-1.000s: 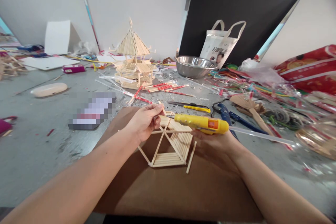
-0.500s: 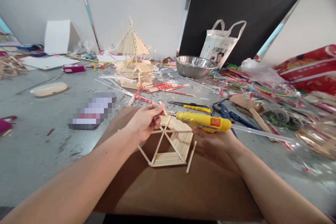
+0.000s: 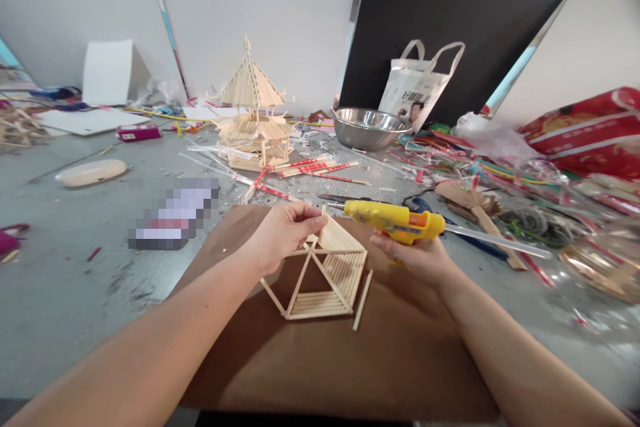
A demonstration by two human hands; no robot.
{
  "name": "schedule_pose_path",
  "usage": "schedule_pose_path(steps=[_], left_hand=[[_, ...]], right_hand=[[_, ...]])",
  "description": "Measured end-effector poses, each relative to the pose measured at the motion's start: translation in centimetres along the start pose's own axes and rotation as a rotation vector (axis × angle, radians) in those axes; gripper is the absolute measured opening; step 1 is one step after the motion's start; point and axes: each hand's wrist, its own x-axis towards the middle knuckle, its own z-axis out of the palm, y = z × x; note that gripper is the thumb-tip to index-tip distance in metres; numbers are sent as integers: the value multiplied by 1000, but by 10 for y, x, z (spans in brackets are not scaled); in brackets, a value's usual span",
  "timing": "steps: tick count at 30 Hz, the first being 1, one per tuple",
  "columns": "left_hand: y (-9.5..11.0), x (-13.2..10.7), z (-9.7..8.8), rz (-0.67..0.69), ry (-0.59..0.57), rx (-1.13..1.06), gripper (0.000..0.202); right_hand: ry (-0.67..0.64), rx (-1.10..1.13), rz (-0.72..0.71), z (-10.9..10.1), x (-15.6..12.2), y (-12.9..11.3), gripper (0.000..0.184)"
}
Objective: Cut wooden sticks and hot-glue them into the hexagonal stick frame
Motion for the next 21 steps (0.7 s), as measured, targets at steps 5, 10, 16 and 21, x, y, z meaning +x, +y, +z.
schedule_pose_path(steps=[5, 10, 16, 21], left_hand=[[0, 0, 1, -4, 0, 15, 18], [1, -2, 1, -6, -2, 13, 17], [2, -2, 1, 0, -3, 14, 13], [1, -2, 1, 5, 4, 12, 13]], right_hand=[[-5, 2, 3, 1, 0, -3, 17], [-8, 9, -9, 1, 0, -4, 19], [12, -3, -36, 0, 1, 0, 22], [33, -19, -35, 0, 0, 1, 24]])
